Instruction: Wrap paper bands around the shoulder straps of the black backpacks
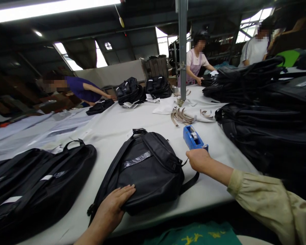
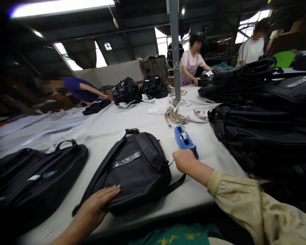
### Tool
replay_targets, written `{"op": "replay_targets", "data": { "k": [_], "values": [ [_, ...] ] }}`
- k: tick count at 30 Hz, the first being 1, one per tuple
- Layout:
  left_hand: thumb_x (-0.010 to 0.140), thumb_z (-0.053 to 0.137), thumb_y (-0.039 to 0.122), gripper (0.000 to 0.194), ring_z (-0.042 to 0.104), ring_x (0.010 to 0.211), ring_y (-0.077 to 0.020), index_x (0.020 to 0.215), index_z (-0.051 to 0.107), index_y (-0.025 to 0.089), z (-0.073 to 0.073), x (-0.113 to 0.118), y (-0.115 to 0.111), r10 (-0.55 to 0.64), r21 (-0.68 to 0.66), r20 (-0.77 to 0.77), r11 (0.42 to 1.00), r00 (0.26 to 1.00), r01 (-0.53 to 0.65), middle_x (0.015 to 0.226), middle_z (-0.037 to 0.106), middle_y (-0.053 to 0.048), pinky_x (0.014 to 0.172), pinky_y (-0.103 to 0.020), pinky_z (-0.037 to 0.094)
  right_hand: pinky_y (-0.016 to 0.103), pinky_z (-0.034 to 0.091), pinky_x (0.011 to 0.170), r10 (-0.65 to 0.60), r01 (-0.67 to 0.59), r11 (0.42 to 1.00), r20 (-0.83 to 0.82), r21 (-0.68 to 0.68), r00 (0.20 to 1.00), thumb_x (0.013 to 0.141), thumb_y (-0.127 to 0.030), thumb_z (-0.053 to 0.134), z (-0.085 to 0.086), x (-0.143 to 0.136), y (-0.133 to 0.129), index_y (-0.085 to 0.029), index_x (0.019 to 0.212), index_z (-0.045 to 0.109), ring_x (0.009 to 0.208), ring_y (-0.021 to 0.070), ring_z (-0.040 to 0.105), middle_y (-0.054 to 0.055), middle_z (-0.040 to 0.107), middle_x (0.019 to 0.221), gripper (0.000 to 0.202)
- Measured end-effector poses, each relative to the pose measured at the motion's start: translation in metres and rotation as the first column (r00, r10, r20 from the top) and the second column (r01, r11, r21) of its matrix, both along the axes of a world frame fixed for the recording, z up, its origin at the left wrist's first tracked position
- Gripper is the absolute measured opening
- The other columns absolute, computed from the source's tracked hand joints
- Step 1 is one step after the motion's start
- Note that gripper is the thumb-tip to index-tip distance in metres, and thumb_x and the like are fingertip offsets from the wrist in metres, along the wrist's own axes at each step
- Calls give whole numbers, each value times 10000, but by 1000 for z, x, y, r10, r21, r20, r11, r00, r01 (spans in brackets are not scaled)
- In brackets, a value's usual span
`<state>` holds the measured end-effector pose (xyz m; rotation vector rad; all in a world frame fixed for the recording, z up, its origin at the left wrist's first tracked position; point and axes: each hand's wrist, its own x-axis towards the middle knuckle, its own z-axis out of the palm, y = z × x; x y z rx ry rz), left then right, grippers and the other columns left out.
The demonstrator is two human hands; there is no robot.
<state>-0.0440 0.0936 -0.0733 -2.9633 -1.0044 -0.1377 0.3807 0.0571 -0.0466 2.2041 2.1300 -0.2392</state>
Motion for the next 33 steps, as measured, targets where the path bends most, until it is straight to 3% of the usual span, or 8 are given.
{"op": "replay_targets", "data": {
  "k": [9, 13, 16, 20, 23, 25, 30, 33],
  "values": [
    [730, 526, 113, 635, 515, 1279, -259, 1340, 529, 291, 13, 6, -16, 89, -45, -84, 995, 992, -93, 1393, 553, -52, 1045, -509, 438, 399, 520, 721, -166, 171, 980, 59, -103, 984, 857, -4, 391, -38, 38, -42, -125, 1050, 617, 890, 299, 699, 176, 708, 937, 320],
    [798, 619, 458, 587, 438, 1337, -313, 1348, 522, 277, 24, 63, -41, 170, -48, -51, 984, 984, -173, 1433, 512, -87, 1080, -560, 368, 418, 518, 724, -164, 164, 986, 85, 5, 983, 864, -17, 356, -48, 42, -56, -111, 1052, 615, 847, 302, 687, 182, 687, 918, 333],
    [796, 641, 446, 623, 466, 1311, -321, 1355, 510, 203, 17, 113, -52, 240, -31, -47, 970, 970, -242, 1434, 505, -124, 1056, -542, 398, 473, 495, 825, -106, 88, 964, 59, 250, 993, 828, -30, 401, -42, 23, -57, -85, 1263, 539, 1043, 352, 613, 252, 596, 1189, 460],
    [802, 662, 375, 535, 560, 1199, -316, 1260, 583, 113, 2, 143, -46, 255, 22, -31, 967, 966, -255, 1341, 581, -179, 996, -450, 464, 546, 329, 1055, 352, -270, 796, -50, 542, 935, 732, -81, 527, -9, -23, -55, -95, 1438, 364, 1383, 392, 271, 226, 300, 1510, 725],
    [842, 601, 232, 361, 606, 1113, -269, 1195, 623, 157, -5, 142, -39, 145, 62, -34, 988, 989, -142, 1235, 656, -133, 978, -416, 472, 392, 336, 1090, 790, -606, 546, -114, 579, 602, 803, -141, 508, 11, -66, -47, -111, 1395, 416, 1352, 257, 347, 163, 423, 1446, 600],
    [841, 537, 111, 321, 618, 1072, -242, 1130, 651, 195, -8, 139, -36, 58, 93, -57, 994, 997, -52, 1150, 694, -90, 974, -399, 469, 305, 379, 1046, 879, -691, 455, -159, 562, 449, 850, -154, 482, 13, -89, -36, -132, 1368, 445, 1267, 194, 445, 123, 503, 1376, 520],
    [841, 462, 56, 283, 604, 867, -235, 1046, 640, 136, -4, 137, -37, 107, 145, -58, 985, 993, -98, 959, 685, -92, 809, -360, 519, 360, 459, 907, 734, -667, 671, -163, 324, 659, 788, -358, 679, -10, -94, -1, -99, 1243, 556, 1055, 256, 578, 154, 622, 1143, 537],
    [842, 455, 54, 242, 573, 809, -232, 967, 636, 154, 7, 136, -35, 58, 119, -65, 992, 996, -50, 873, 658, -72, 752, -359, 518, 377, 456, 879, 751, -728, 655, -69, 203, 657, 749, -494, 701, -11, -73, 12, -113, 1060, 650, 1027, 277, 580, 137, 652, 1037, 494]
  ]
}}
